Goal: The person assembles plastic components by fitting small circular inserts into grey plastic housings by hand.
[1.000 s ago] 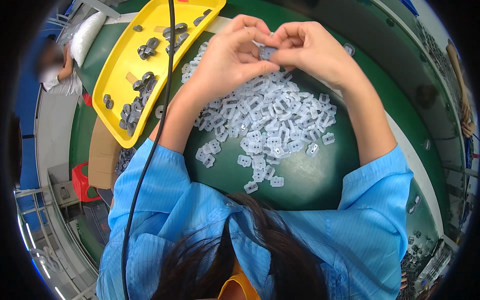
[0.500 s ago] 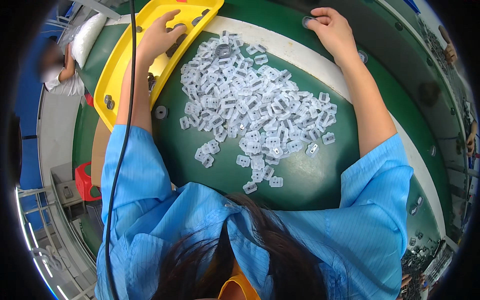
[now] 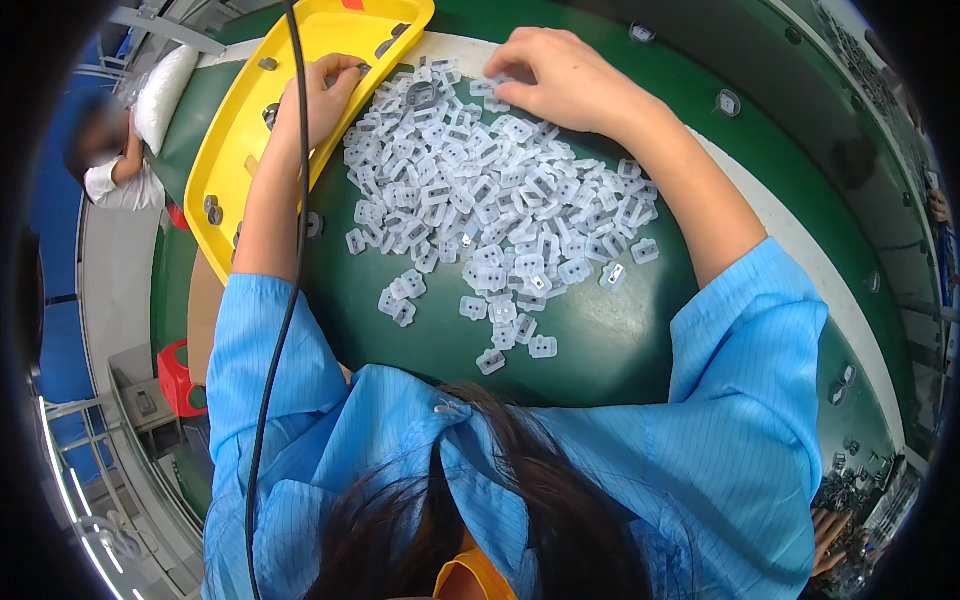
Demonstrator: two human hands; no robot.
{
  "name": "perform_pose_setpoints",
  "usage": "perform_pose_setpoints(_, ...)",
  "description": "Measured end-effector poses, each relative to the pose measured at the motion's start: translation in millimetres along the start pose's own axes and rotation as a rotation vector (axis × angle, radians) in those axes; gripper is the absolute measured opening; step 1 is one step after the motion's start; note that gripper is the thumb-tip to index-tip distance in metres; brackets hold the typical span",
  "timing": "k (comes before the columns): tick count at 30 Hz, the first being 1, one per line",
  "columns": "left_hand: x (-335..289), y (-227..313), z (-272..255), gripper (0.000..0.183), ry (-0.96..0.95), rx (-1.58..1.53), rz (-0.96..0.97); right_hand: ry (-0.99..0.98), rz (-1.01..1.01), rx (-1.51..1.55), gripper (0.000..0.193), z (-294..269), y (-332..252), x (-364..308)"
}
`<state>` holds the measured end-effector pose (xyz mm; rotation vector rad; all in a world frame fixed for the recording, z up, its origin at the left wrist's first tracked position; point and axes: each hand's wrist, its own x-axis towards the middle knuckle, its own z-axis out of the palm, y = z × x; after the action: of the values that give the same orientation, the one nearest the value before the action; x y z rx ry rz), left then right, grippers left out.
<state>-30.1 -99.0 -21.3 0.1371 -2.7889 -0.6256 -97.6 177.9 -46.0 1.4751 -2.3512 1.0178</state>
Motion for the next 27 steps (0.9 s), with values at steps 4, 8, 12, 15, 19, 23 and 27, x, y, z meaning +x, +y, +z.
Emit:
perform_pose_setpoints(4, -17, 16, -2, 0.02, 0.183, -0.005, 0.088, -0.131, 0.321, 0.121, 0.029, -18, -7, -7)
perform_pose_setpoints(8, -17, 22, -4, 0.016, 0.365, 0.064, 0.276, -0.052, 0.492, 0.254, 0.026, -34, -4, -10)
perform_pose_setpoints(12, -14, 63, -8, 0.021, 0.343, -0.109, 0.221, -0.081, 0.254, 0.21, 0.02, -27, -10, -9)
perform_pose_setpoints(15, -11, 91, 9, 0.024, 0.063, -0.42, 0.013, -0.075, 0.159, 0.014, 0.018, -18, -5, -11)
perform_pose_setpoints(19, -19, 97, 31, 0.026, -0.012, -0.621, -0.033, 0.041, 0.435, 0.203, 0.016, -24, -19, -7)
perform_pose_setpoints(23, -20, 88, 31, 0.029, -0.129, -0.768, -0.145, 0.099, 0.649, 0.999, 0.011, -30, -39, 9)
perform_pose_setpoints(27, -23, 92, 33, 0.032, -0.168, -0.899, 0.016, 0.182, 0.787, 0.961, 0.01, -22, -41, 9)
